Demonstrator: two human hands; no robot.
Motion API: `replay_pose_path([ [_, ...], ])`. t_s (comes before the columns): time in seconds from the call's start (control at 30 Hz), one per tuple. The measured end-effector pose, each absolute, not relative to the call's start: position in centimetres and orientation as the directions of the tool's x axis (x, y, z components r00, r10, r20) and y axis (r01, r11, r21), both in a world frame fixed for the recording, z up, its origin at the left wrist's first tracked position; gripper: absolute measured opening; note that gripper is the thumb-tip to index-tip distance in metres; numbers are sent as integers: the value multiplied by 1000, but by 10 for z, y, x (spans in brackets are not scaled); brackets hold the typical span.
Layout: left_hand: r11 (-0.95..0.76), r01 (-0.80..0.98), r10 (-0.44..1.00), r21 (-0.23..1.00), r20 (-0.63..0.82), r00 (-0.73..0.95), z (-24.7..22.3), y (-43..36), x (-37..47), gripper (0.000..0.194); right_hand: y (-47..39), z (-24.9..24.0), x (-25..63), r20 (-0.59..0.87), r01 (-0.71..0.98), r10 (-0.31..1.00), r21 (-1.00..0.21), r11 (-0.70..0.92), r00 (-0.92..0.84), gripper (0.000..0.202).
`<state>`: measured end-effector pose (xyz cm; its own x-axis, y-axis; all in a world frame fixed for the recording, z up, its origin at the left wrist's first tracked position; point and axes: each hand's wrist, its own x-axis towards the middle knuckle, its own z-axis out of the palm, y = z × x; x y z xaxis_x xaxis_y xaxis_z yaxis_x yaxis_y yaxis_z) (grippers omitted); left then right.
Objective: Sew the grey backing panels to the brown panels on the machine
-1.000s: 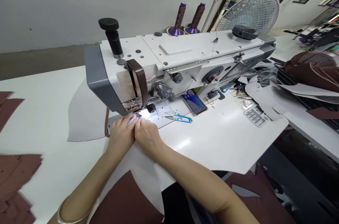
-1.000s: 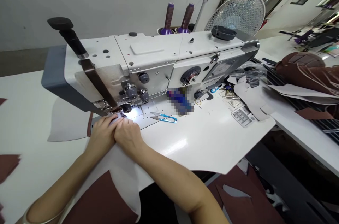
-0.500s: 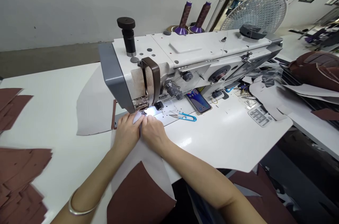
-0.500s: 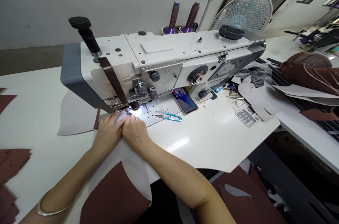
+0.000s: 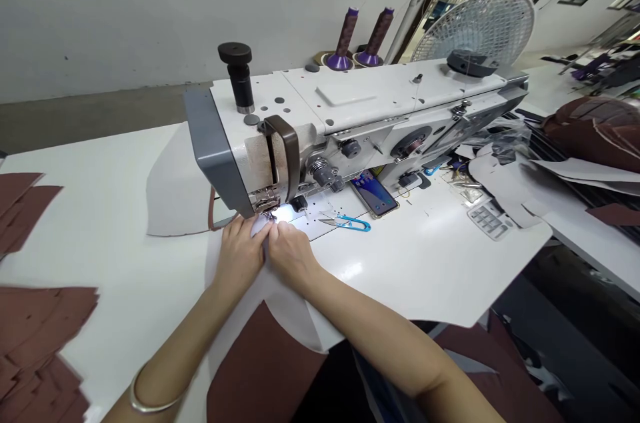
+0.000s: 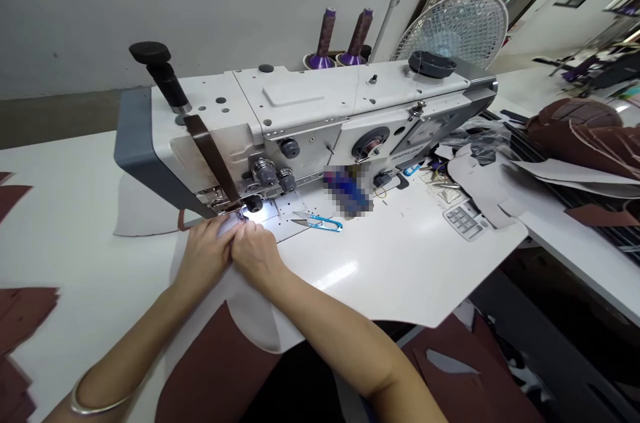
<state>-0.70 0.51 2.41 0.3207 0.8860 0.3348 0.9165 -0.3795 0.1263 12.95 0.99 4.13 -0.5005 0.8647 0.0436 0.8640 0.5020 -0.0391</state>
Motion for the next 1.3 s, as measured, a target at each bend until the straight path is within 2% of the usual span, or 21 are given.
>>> replay_pose_path([
  [0.4,-383,915,884,129,339,323,22,8,-10,37,10,38,130,66,857,857,-32,514,-511,21],
  [0.7,-385,912,887,144,329,323,25,7,-10,37,10,40,132,49,852,855,-75,519,-516,23],
  [0.9,-396,915,879,74,318,355,26,8,-12,36,9,38,131,74,859,861,-73,507,-503,21],
  [1.0,-420,907,876,25,272,398,33,5,-6,38,8,39,132,97,845,844,-44,533,-527,23],
  [1.07,-427,904,891,6,175,420,43,-5,0,40,7,40,133,102,835,833,-29,549,-544,23],
  [1.13,-451,890,893,72,32,450,60,-22,4,41,8,42,134,94,830,827,-24,558,-554,23],
  [1.17,-477,865,872,155,-44,488,72,-32,5,39,9,42,134,89,828,827,-25,560,-556,22],
  [1.23,-536,741,754,405,-167,636,102,-53,0,33,10,42,134,84,831,830,-25,555,-552,23],
  [1.3,-527,569,589,632,-211,780,133,-66,-12,28,12,41,134,85,836,835,-29,548,-544,24],
])
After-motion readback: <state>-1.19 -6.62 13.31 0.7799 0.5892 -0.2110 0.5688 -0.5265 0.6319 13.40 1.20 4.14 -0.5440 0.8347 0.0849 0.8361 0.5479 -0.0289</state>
